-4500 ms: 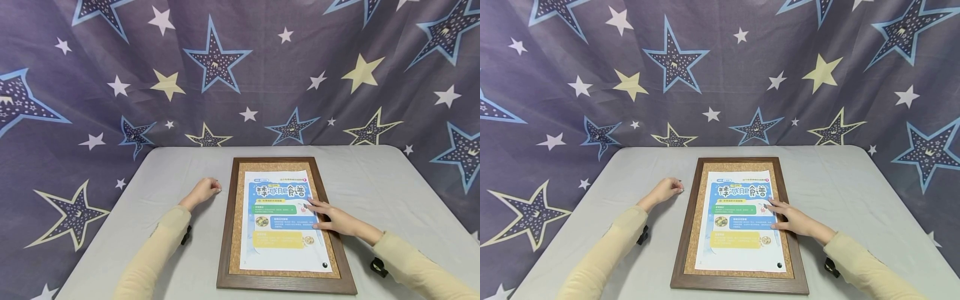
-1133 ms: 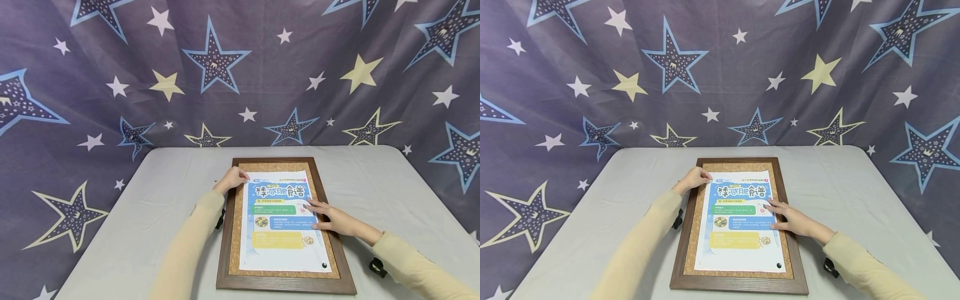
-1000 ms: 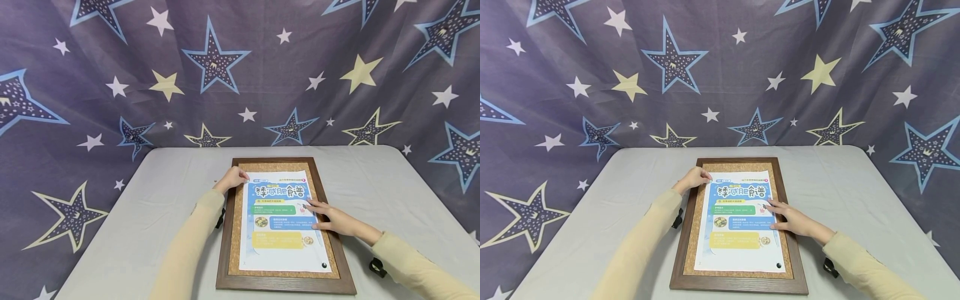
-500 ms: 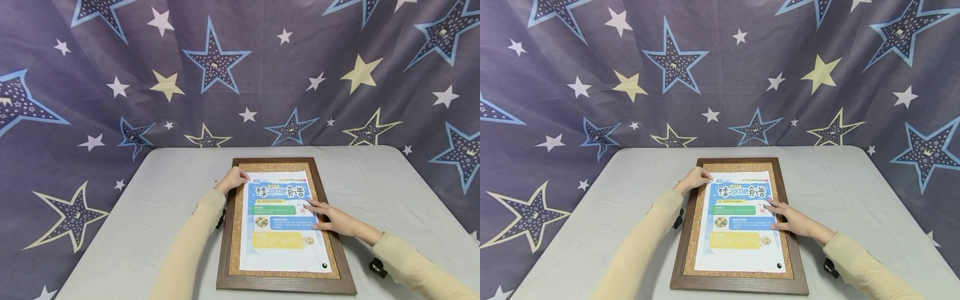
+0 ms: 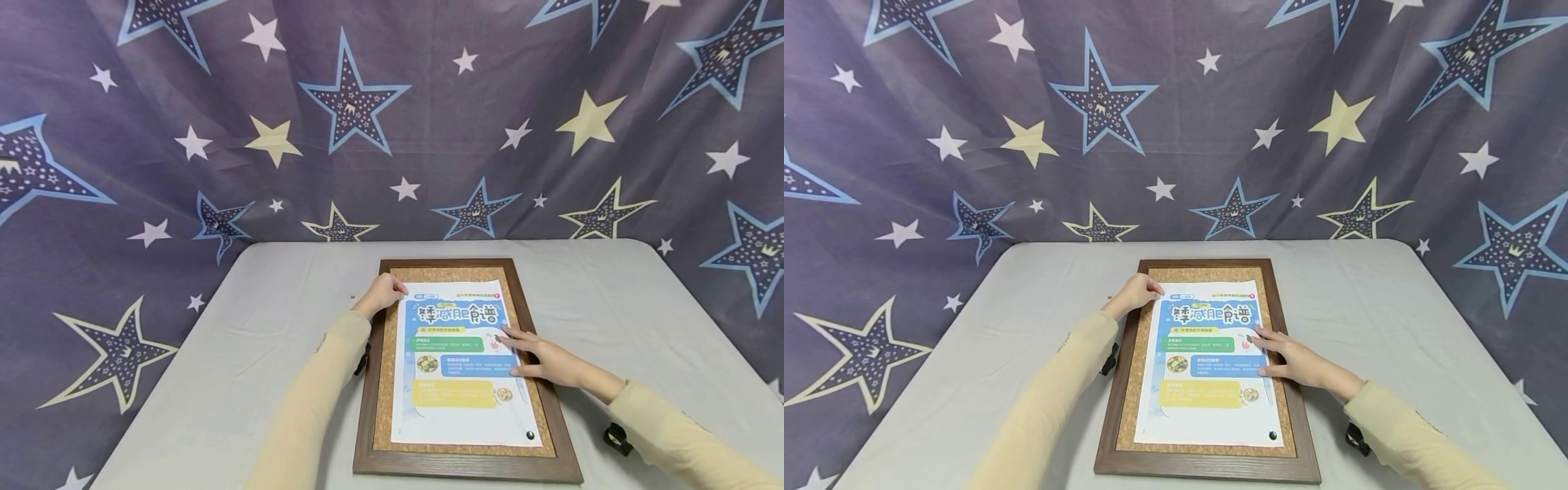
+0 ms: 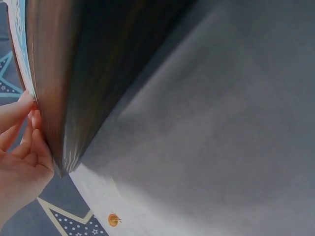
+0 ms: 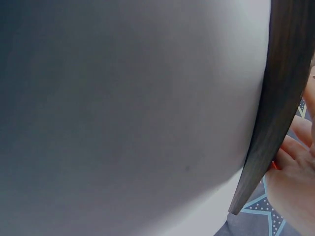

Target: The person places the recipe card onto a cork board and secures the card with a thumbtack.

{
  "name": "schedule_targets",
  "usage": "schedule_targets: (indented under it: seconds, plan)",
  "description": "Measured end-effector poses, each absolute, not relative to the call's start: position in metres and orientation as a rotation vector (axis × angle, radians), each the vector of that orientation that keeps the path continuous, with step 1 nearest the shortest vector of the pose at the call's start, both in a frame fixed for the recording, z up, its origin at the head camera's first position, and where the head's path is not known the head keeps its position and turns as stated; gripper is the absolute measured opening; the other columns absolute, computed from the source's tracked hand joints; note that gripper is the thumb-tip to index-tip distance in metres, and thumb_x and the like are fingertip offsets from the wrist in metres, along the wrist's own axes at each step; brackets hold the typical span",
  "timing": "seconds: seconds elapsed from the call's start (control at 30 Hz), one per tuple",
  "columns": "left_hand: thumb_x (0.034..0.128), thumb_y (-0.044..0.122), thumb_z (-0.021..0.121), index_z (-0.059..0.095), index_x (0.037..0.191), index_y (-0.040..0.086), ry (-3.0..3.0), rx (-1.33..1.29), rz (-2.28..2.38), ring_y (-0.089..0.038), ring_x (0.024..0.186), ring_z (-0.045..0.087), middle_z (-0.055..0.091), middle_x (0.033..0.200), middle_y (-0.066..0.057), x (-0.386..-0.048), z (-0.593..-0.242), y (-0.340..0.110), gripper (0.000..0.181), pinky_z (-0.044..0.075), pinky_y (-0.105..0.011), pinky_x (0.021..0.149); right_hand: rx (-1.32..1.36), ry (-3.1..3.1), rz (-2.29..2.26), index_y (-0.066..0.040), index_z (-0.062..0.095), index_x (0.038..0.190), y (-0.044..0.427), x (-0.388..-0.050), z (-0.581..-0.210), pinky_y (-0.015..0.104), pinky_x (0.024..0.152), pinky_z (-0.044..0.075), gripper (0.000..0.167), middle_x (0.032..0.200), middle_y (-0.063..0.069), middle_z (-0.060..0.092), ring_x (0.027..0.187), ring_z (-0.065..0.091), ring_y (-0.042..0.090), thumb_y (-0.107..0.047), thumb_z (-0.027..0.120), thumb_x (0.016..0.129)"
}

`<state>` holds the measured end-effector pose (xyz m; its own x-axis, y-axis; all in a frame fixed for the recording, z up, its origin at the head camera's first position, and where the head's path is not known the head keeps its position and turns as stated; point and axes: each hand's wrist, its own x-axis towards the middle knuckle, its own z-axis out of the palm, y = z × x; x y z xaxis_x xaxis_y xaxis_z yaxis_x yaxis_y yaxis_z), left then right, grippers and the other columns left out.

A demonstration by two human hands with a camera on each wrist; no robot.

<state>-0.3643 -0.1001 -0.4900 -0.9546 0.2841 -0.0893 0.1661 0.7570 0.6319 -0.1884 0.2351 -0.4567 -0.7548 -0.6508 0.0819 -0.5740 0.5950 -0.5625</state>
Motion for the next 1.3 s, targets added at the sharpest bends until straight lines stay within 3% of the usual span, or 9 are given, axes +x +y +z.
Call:
schedule_targets:
  seconds: [0.1, 0.23, 0.37, 0.47, 0.63, 0.83, 1.07, 1.3]
  plan:
    - [0.0841, -0.001, 0.055, 0.067, 0.086, -0.002, 2.779, 0.308, 0.959, -0.022, 0.078, 0.057, 0.062, 0.093, -0.014, -0.313, -0.428, -0.088, 0.012, 0.044, -0.023, 0.06, -1.063, 2.698, -0.878, 0.005, 0.04, 0.129, 0.235, -0.188, -0.458, 0.062, 0.088, 0.029, 0.061, 0.136, 0.028, 0.028, 0.118, 0.025, 0.054, -0.027, 0.062, 0.082]
    - [0.0852, -0.004, 0.052, 0.064, 0.091, -0.009, 2.78, 0.329, 0.977, -0.026, 0.082, 0.056, 0.061, 0.098, -0.02, -0.282, -0.394, -0.083, 0.014, 0.032, -0.012, 0.051, -1.01, 2.668, -0.893, 0.005, 0.038, 0.13, 0.235, -0.189, -0.457, 0.061, 0.092, 0.026, 0.063, 0.138, 0.026, 0.026, 0.122, 0.022, 0.051, -0.029, 0.061, 0.082]
    - [0.0852, -0.002, 0.053, 0.067, 0.088, -0.003, 2.771, 0.328, 0.984, -0.023, 0.082, 0.058, 0.062, 0.096, -0.015, -0.302, -0.418, -0.087, 0.014, 0.041, -0.017, 0.057, -0.999, 2.658, -0.878, 0.005, 0.039, 0.13, 0.235, -0.189, -0.457, 0.06, 0.093, 0.026, 0.063, 0.138, 0.026, 0.025, 0.122, 0.021, 0.05, -0.031, 0.06, 0.082]
    - [0.086, 0.0, 0.053, 0.068, 0.087, 0.004, 2.78, 0.362, 0.978, -0.02, 0.083, 0.058, 0.063, 0.096, -0.01, -0.321, -0.442, -0.093, 0.016, 0.048, -0.03, 0.07, -1.006, 2.656, -0.875, 0.006, 0.039, 0.129, 0.235, -0.19, -0.457, 0.06, 0.092, 0.026, 0.063, 0.138, 0.027, 0.026, 0.122, 0.022, 0.05, -0.031, 0.06, 0.082]
    - [0.0861, 0.005, 0.055, 0.07, 0.085, 0.009, 2.783, 0.474, 1.036, -0.019, 0.08, 0.058, 0.064, 0.094, -0.007, -0.34, -0.468, -0.101, 0.016, 0.048, -0.03, 0.068, -0.998, 2.652, -0.867, 0.005, 0.039, 0.129, 0.235, -0.189, -0.457, 0.06, 0.093, 0.026, 0.063, 0.138, 0.026, 0.025, 0.122, 0.022, 0.05, -0.033, 0.059, 0.083]
    - [0.0842, 0.003, 0.057, 0.068, 0.086, 0.003, 2.772, 0.425, 1.057, -0.021, 0.08, 0.058, 0.064, 0.089, -0.009, -0.327, -0.45, -0.099, 0.012, 0.048, -0.031, 0.07, -1.01, 2.649, -0.87, 0.005, 0.039, 0.13, 0.235, -0.19, -0.458, 0.06, 0.093, 0.025, 0.063, 0.138, 0.027, 0.025, 0.122, 0.022, 0.051, -0.032, 0.059, 0.083]
    - [0.0853, 0.009, 0.057, 0.067, 0.091, 0.004, 2.768, 0.366, 1.117, -0.016, 0.075, 0.057, 0.064, 0.088, -0.007, -0.318, -0.442, -0.104, 0.012, 0.047, -0.027, 0.067, -1.019, 2.646, -0.877, 0.005, 0.039, 0.13, 0.234, -0.19, -0.458, 0.06, 0.093, 0.026, 0.063, 0.138, 0.027, 0.025, 0.122, 0.022, 0.05, -0.032, 0.059, 0.083]
    - [0.0847, 0.009, 0.058, 0.066, 0.092, 0.004, 2.77, 0.355, 1.17, -0.017, 0.077, 0.056, 0.062, 0.088, -0.007, -0.315, -0.441, -0.111, 0.012, 0.047, -0.029, 0.069, -1.012, 2.643, -0.876, 0.006, 0.038, 0.13, 0.235, -0.19, -0.458, 0.059, 0.093, 0.027, 0.063, 0.138, 0.027, 0.025, 0.122, 0.022, 0.05, -0.031, 0.059, 0.083]
